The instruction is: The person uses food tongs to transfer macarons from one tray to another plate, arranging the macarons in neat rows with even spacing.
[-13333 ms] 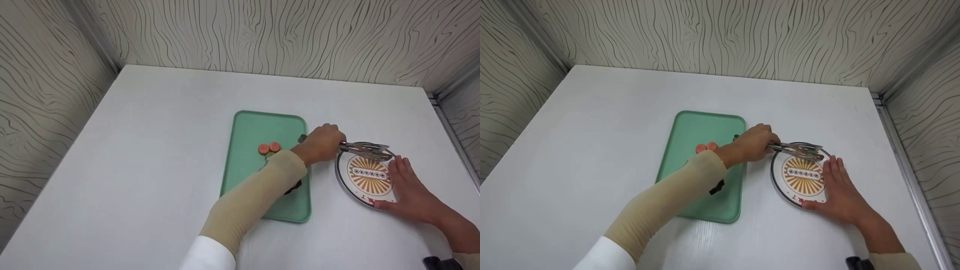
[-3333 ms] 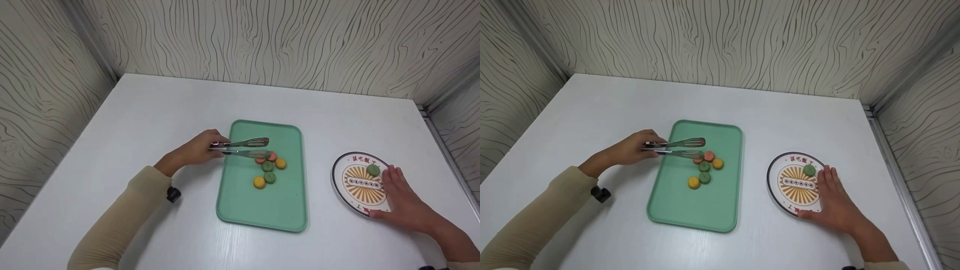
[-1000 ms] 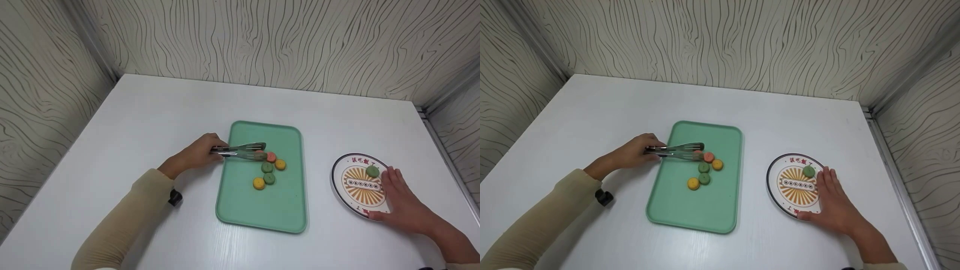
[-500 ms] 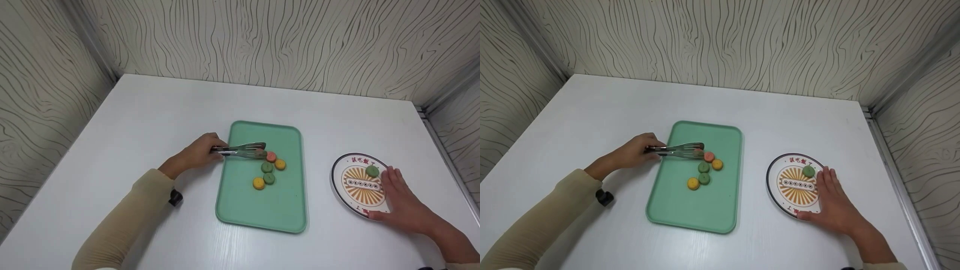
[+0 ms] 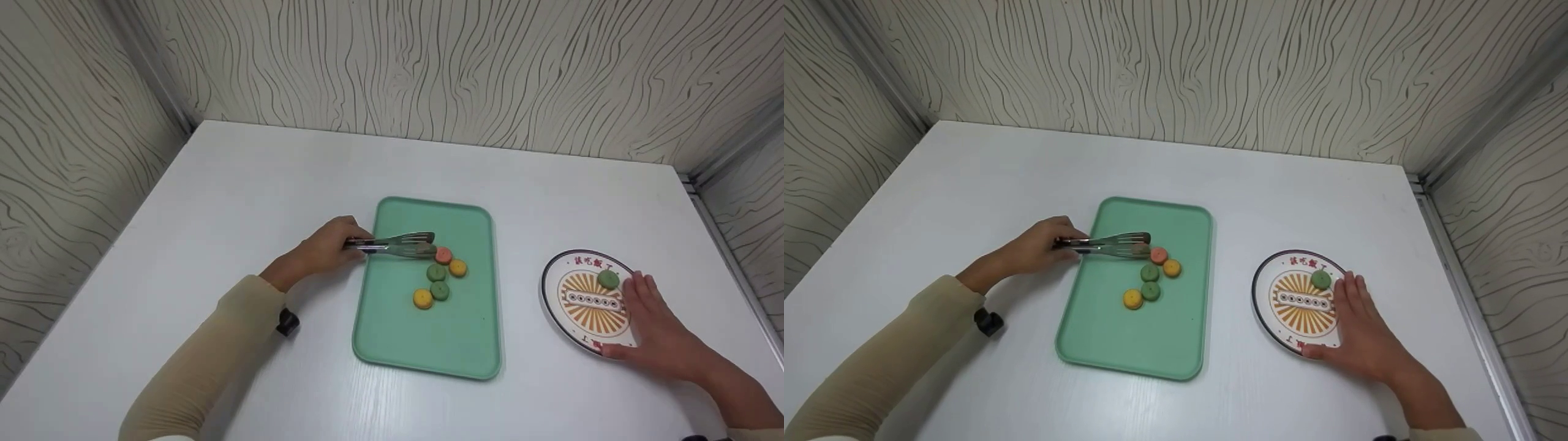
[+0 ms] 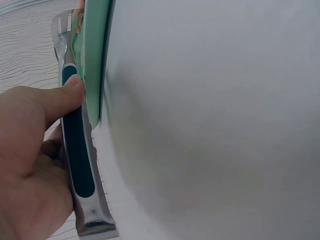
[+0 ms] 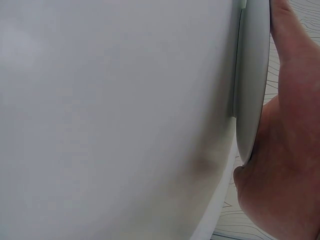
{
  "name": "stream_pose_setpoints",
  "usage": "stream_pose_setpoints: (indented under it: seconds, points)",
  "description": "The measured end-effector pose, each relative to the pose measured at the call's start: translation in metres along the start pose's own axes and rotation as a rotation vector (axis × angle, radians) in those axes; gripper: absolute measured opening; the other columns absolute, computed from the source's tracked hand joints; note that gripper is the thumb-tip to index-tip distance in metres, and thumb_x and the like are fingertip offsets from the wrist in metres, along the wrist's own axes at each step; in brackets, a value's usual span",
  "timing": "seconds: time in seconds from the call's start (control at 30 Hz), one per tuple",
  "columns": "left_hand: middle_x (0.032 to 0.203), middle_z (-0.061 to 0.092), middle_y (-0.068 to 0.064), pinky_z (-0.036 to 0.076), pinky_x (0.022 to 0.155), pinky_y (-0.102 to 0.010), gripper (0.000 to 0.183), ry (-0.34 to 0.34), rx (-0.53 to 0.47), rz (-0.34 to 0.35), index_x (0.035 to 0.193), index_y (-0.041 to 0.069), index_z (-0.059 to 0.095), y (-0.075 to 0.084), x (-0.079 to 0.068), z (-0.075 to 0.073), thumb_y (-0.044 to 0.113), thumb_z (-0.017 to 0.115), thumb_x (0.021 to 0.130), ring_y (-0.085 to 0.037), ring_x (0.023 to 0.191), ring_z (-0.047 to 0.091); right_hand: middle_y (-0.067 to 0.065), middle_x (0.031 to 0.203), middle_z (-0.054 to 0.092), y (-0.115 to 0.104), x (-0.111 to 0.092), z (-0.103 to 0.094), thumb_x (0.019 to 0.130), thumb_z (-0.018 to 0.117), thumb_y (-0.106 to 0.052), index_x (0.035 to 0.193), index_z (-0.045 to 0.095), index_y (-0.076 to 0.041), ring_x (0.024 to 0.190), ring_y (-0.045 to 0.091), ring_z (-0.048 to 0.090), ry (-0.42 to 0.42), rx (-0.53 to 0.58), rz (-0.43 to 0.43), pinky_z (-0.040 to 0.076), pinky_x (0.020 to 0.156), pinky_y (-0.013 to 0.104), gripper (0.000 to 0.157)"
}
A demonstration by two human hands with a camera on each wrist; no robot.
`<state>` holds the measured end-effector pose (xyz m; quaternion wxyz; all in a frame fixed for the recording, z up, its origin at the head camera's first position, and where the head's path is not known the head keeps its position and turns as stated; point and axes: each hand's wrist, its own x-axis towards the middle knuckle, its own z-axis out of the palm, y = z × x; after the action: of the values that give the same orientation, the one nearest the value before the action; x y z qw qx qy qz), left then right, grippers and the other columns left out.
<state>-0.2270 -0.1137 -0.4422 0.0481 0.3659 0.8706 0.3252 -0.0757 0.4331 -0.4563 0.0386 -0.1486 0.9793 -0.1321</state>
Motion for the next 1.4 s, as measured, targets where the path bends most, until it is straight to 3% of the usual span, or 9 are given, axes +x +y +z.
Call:
stream_pose_setpoints:
  seconds: [0.43, 0.73, 1.03, 1.4]
  points:
    - [0.086, 0.061, -0.006, 0.039, 0.069, -0.028, 0.022, 0.007, 0.000, -0.017, 0.105, 0.005, 0.071, -0.004, 0.001, 0.002, 0.008, 0.070, 0.084, -0.020, 0.077, 0.048, 0.026, 0.152, -0.010, 0.000, 0.001, -0.001, 0.072, 0.074, -0.051, 0.145, -0.001, 0.010, 0.139, 0.031, -0.021, -0.015, -0.017, 0.015, -0.017, 0.094, 0.010, 0.121]
    - [0.084, 0.060, -0.007, 0.038, 0.068, -0.028, 0.023, 0.012, -0.008, 0.001, 0.106, 0.004, 0.070, -0.001, 0.001, -0.001, 0.007, 0.069, 0.084, -0.022, 0.076, 0.048, 0.027, 0.152, -0.010, 0.000, 0.001, -0.001, 0.072, 0.075, -0.050, 0.145, -0.001, 0.010, 0.139, 0.031, -0.021, -0.014, -0.011, 0.013, -0.017, 0.096, 0.012, 0.121]
    - [0.085, 0.058, -0.002, 0.040, 0.068, -0.027, 0.022, 0.005, -0.021, -0.047, 0.107, 0.007, 0.071, 0.003, 0.003, -0.005, 0.007, 0.068, 0.085, -0.018, 0.077, 0.047, 0.026, 0.152, -0.011, 0.001, 0.001, -0.001, 0.072, 0.075, -0.050, 0.145, -0.002, 0.009, 0.139, 0.031, -0.021, -0.011, -0.019, 0.004, -0.017, 0.095, 0.010, 0.122]
    - [0.083, 0.058, -0.001, 0.039, 0.066, -0.027, 0.021, 0.012, -0.003, -0.038, 0.106, 0.007, 0.071, 0.012, 0.010, -0.013, 0.005, 0.068, 0.085, -0.019, 0.076, 0.047, 0.026, 0.152, -0.012, 0.003, 0.002, 0.000, 0.071, 0.075, -0.051, 0.145, -0.003, 0.009, 0.139, 0.030, -0.022, -0.012, -0.014, 0.008, -0.017, 0.095, 0.010, 0.123]
